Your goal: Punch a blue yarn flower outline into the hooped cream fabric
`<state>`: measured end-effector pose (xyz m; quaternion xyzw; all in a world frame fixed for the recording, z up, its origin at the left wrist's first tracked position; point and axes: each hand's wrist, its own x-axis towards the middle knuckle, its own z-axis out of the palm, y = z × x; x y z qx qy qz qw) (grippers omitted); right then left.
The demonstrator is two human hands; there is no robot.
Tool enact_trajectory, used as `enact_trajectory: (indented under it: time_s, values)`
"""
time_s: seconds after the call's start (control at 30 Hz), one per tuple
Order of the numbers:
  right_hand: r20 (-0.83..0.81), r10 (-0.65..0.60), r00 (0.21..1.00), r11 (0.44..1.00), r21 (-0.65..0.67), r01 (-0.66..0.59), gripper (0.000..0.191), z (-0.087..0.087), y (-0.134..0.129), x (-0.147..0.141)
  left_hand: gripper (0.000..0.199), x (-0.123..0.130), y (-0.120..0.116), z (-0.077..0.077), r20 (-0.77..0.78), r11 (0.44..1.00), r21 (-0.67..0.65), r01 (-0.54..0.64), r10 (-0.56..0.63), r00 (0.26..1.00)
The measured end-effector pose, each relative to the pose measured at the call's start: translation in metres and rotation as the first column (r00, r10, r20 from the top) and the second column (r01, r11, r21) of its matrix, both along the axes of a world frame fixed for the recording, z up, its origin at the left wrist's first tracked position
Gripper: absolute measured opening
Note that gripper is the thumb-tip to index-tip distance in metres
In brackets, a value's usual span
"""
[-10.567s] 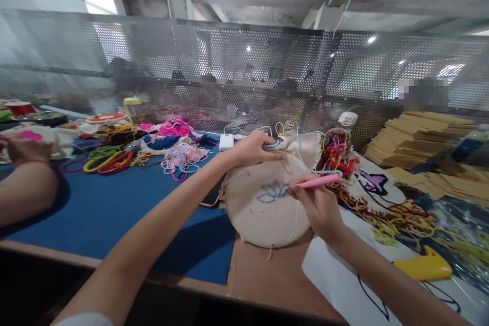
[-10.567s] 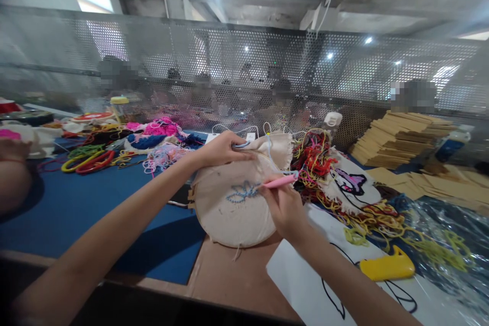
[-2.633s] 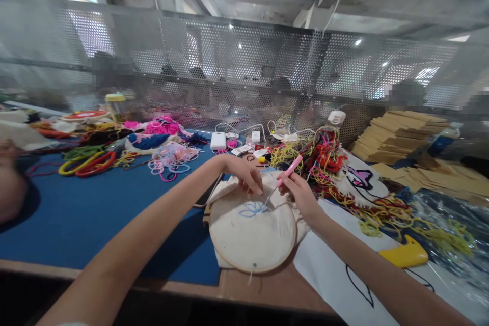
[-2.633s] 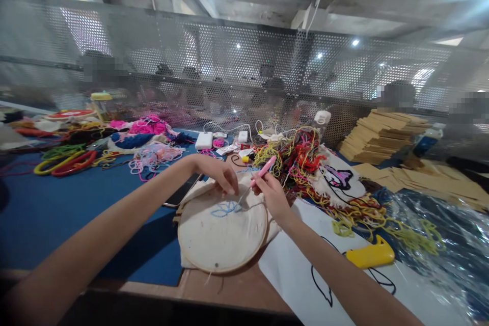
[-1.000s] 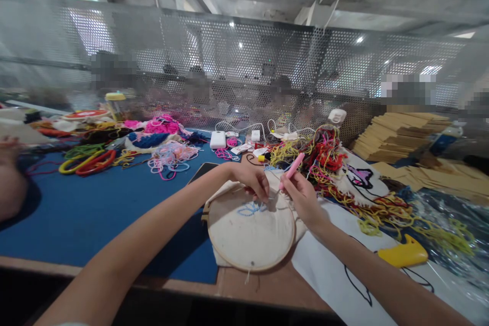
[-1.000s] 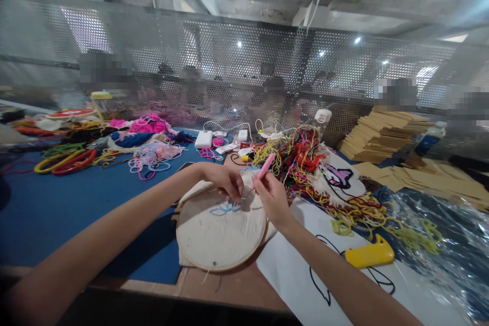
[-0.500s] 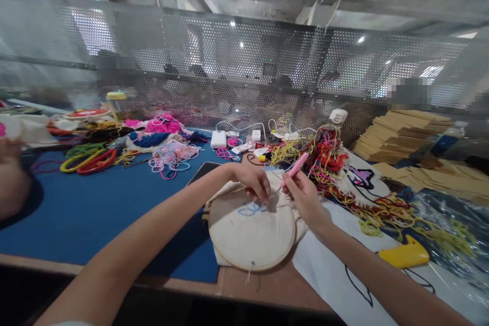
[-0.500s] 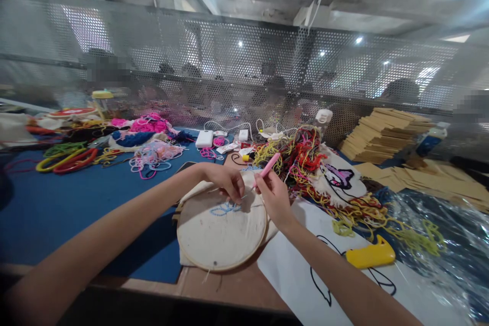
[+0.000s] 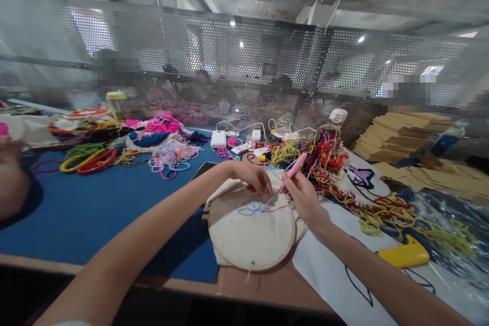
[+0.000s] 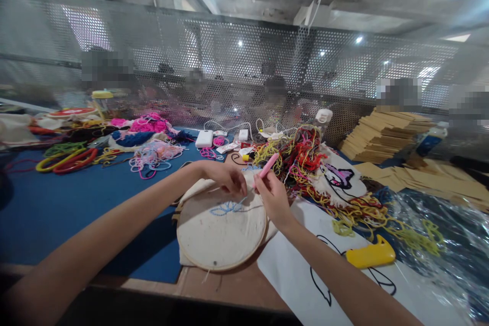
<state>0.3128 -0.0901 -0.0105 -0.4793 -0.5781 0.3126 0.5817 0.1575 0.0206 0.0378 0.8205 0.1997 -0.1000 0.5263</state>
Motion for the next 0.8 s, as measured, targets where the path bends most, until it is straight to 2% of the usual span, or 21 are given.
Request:
enact_trajectory:
  time_s: [0.1, 0.17, 0.23, 0.3, 0.4, 0.53, 0.7, 0.8]
  values:
    - [-0.005, 0.055, 0.998, 0.998, -0.016, -0.055, 0.024, 0.000, -0.002, -0.003, 0.019, 0.004, -0.005, 0.008, 0.227, 0.990, -0.003, -0.143, 0.139, 0.964]
    - [0.019, 0.097, 0.995, 0.995, -0.017, -0.097, 0.023, -0.001, -0.003, -0.005, 0.027, 0.009, -0.011, 0.014, 0.392, 0.972, -0.127, -0.200, 0.234, 0.890]
    - [0.076, 0.128, 0.989, 0.992, -0.014, -0.127, 0.023, -0.004, -0.004, -0.006, 0.034, 0.014, -0.019, 0.020, 0.468, 0.936, -0.290, -0.200, 0.321, 0.824]
    - [0.162, 0.136, 0.977, 0.991, -0.013, -0.135, 0.022, -0.005, -0.006, -0.007, 0.026, 0.016, -0.025, 0.025, 0.532, 0.900, -0.369, -0.232, 0.409, 0.742]
    - [0.288, 0.120, 0.950, 0.993, -0.015, -0.121, 0.021, -0.005, -0.008, -0.009, 0.014, 0.016, -0.028, 0.030, 0.590, 0.878, -0.411, -0.247, 0.462, 0.662]
    - [0.384, 0.110, 0.917, 0.993, -0.009, -0.115, 0.020, -0.001, -0.011, -0.012, 0.013, 0.013, -0.026, 0.034, 0.629, 0.843, -0.453, -0.289, 0.532, 0.567]
    - [0.423, 0.107, 0.900, 0.993, -0.007, -0.114, 0.020, -0.001, -0.010, -0.012, 0.009, 0.010, -0.022, 0.041, 0.655, 0.794, -0.503, -0.341, 0.608, 0.449]
    - [0.424, 0.114, 0.898, 0.992, -0.006, -0.123, 0.020, -0.001, -0.010, -0.011, 0.009, 0.008, -0.021, 0.043, 0.658, 0.781, -0.495, -0.381, 0.624, 0.422]
